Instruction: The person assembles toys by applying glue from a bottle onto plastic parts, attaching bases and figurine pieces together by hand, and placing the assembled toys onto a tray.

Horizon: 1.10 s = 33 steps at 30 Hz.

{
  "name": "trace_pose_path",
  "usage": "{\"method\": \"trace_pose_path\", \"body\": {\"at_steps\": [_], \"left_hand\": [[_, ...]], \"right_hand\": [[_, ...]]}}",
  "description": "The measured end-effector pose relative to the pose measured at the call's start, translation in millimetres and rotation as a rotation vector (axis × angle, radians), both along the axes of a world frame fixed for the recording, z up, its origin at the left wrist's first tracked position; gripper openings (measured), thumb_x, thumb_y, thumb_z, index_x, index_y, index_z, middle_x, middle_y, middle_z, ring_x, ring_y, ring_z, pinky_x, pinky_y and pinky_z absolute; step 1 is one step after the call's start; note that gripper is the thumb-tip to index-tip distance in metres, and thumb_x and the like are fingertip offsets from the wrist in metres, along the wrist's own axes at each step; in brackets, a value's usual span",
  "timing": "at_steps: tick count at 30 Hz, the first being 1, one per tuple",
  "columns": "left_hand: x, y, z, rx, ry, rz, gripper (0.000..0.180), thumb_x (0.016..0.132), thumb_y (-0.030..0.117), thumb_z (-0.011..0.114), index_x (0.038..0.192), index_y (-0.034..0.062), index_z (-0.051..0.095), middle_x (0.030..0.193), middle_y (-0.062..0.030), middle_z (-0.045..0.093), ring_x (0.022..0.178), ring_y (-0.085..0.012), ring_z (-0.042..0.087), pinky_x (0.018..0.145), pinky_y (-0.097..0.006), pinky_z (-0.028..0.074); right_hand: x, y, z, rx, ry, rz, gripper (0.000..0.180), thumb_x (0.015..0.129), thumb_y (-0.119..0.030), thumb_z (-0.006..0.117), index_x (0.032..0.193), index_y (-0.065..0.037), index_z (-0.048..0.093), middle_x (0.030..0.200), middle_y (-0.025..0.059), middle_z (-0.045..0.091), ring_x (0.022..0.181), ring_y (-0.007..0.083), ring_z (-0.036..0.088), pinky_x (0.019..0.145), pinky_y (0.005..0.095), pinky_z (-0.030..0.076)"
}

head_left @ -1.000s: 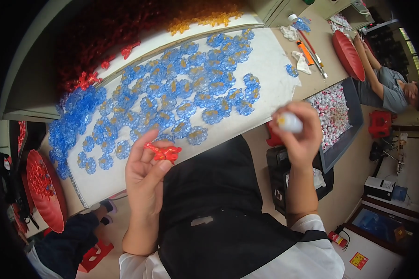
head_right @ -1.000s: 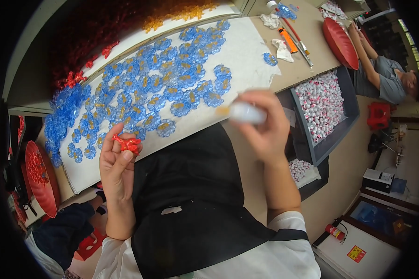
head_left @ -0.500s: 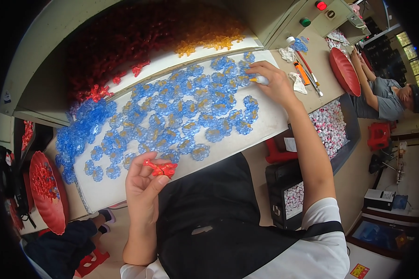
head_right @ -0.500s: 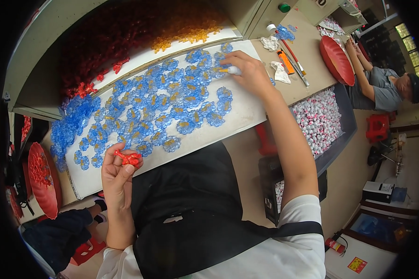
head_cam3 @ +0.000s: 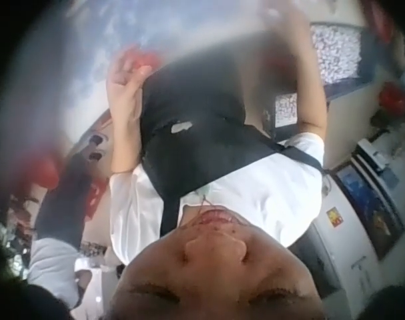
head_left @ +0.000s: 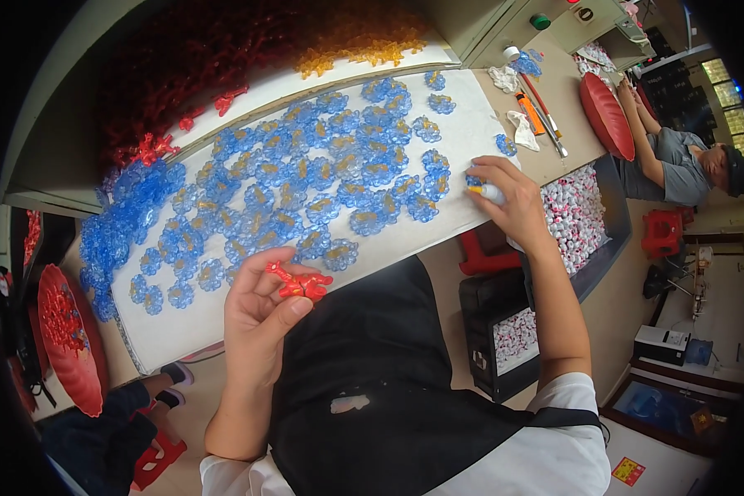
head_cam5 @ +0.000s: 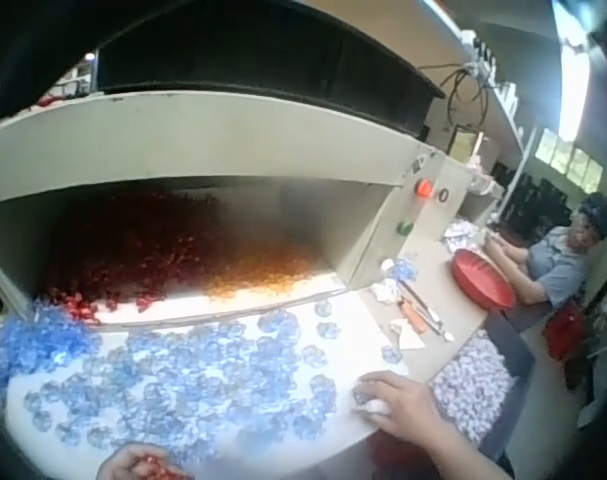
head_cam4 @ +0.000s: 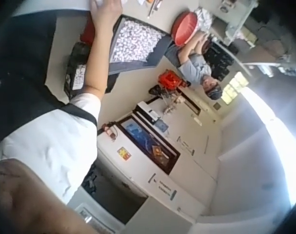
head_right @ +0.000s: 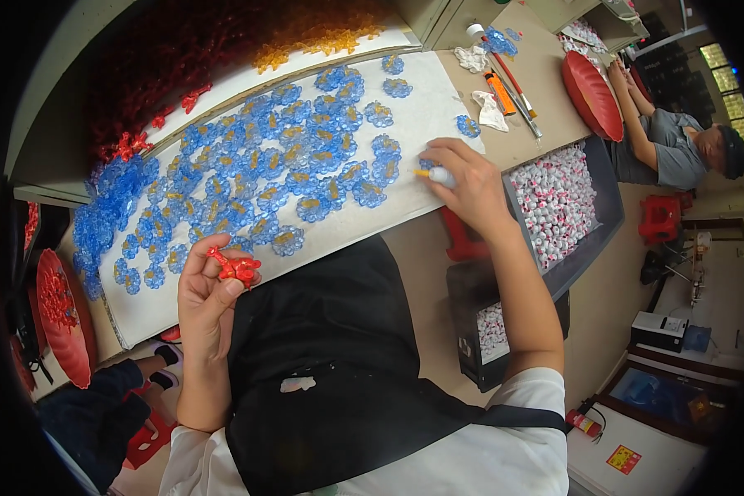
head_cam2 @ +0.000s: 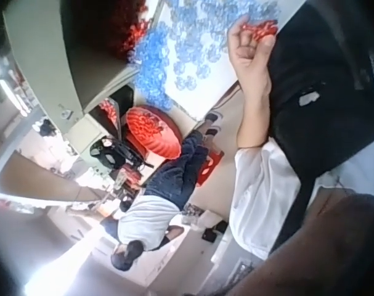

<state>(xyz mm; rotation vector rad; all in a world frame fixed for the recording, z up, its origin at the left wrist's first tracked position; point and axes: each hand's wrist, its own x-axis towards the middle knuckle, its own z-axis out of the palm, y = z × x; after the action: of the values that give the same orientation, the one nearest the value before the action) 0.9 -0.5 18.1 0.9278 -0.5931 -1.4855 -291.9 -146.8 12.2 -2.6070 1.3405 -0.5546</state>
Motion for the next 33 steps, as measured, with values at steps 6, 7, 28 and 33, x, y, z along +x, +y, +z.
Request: {"method": "trace_pose_path", "body": {"at_steps": [6,7,28,33], "left_hand": [[-8.7,-5.4,-1.6,0.007,0.015,-0.070,0.045,0.072,-0.007,0.057,0.114,0.0003,0.042,0.098,-0.0128,0.057,0.093,-0.0174,0.056,0.082,-0.027,0.044],[-9.7,-6.3,-1.6,0.009,0.017,-0.073,0.045,0.072,-0.007,0.057,0.114,0.0003,0.042,0.098,-0.0128,0.057,0.093,-0.0174,0.056,0.082,-0.027,0.044],[-14.0,5.1,5.6,0.140,0.095,-0.259,0.032,0.073,-0.001,0.060,0.103,-0.0002,0.049,0.094,-0.0122,0.060,0.089,-0.0166,0.059,0.081,-0.025,0.045],[-11.9,8.0,2.8,0.131,0.126,-0.254,0.029,0.073,-0.002,0.060,0.101,0.0005,0.049,0.095,-0.0120,0.060,0.089,-0.0162,0.059,0.080,-0.026,0.045]], "right_hand": [[-1.3,34.6,0.7,0.020,-0.025,-0.014,0.039,0.063,-0.007,0.068,0.100,-0.009,0.058,0.099,0.0069,0.056,0.077,0.0247,0.059,0.064,0.0315,0.048],[-3.9,37.8,-3.4,0.022,-0.024,-0.018,0.039,0.063,-0.007,0.068,0.100,-0.009,0.058,0.099,0.0069,0.056,0.077,0.0247,0.059,0.064,0.0315,0.048],[77.7,81.9,17.6,0.472,-0.811,0.491,0.018,0.073,-0.008,0.064,0.087,0.001,0.059,0.083,0.0166,0.059,0.073,0.0238,0.061,0.065,0.0300,0.049],[86.0,83.4,23.2,0.518,-0.778,0.483,0.025,0.064,0.003,0.067,0.088,-0.002,0.062,0.086,0.0130,0.060,0.076,0.0217,0.061,0.066,0.0277,0.048]]}}
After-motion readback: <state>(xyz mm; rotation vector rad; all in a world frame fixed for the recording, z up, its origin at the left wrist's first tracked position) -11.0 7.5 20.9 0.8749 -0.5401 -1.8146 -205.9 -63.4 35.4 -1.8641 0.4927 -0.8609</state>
